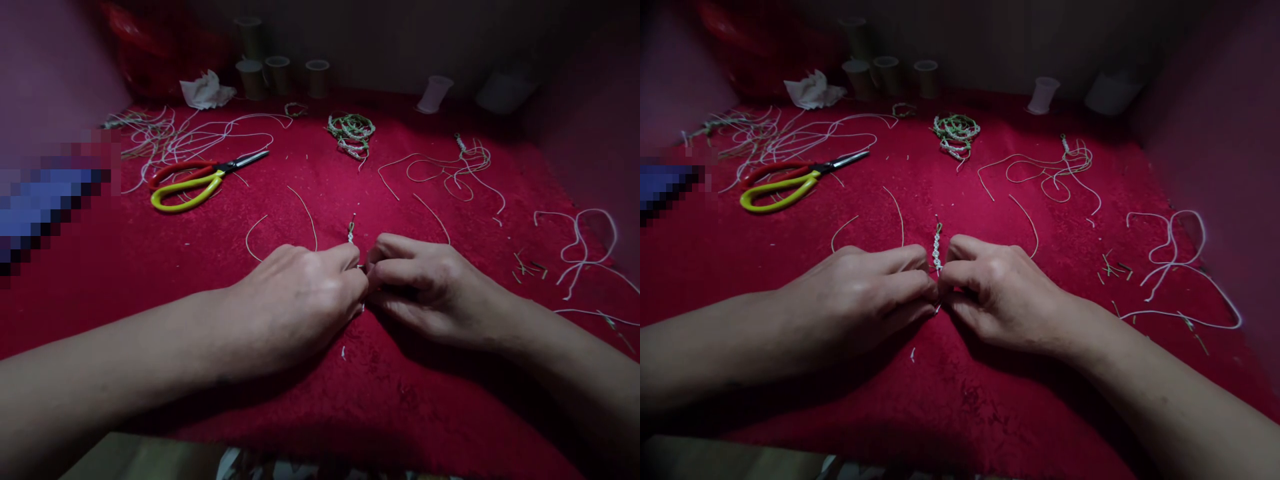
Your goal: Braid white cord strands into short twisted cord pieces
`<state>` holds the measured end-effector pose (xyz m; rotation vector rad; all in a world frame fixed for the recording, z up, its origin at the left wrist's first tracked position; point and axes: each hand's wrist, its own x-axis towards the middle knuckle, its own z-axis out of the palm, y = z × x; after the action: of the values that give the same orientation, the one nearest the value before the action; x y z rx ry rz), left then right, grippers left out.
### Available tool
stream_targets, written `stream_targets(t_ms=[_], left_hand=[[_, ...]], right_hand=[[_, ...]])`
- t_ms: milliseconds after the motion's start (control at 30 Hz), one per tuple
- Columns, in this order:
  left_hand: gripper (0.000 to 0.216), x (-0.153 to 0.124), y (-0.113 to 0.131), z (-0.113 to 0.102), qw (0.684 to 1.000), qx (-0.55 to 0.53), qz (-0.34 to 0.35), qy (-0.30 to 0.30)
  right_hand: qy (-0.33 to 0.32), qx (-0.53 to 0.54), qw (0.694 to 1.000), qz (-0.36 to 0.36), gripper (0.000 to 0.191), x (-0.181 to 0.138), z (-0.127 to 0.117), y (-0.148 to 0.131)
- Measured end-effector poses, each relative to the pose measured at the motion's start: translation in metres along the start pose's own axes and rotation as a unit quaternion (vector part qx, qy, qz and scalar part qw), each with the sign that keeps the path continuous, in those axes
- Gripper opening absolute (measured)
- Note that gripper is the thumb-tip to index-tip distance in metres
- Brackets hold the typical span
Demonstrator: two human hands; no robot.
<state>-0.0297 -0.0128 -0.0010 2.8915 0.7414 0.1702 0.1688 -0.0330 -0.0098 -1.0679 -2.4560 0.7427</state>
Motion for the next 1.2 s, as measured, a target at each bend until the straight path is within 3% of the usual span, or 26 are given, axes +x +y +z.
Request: stream_targets(t_ms=[200, 433, 633, 800, 1000, 1200], left_hand=[[0.012, 0.001, 0.003, 0.007, 0.999, 0.051, 0.012, 0.004], [0.008, 0.003, -0.004, -0.005, 0.998, -0.065, -0.024, 0.009], [0.011, 0.006, -0.012, -0.016, 0.984, -0.166, -0.052, 0.032], [0.01, 0.009, -0.012, -0.011, 0.976, -0.191, -0.073, 0.071], [0.01, 0.011, -0.012, -0.009, 0.972, -0.201, -0.087, 0.081], [0.009, 0.013, -0.016, -0.017, 0.961, -0.207, -0.174, 0.06]], right_hand=[[0.009, 0.007, 1.0, -0.003, 0.01, -0.001, -0.001, 0.0], [0.012, 0.012, 1.0, -0.003, 0.013, 0.0, 0.0, -0.001], [0.086, 0.014, 0.996, 0.03, 0.012, 0.002, 0.002, -0.006], [0.082, 0.014, 0.994, 0.064, 0.014, 0.006, 0.009, -0.011], [0.106, 0.034, 0.992, 0.057, 0.014, 0.011, 0.013, -0.008], [0.1, 0.086, 0.988, 0.079, 0.012, 0.011, 0.007, -0.005]])
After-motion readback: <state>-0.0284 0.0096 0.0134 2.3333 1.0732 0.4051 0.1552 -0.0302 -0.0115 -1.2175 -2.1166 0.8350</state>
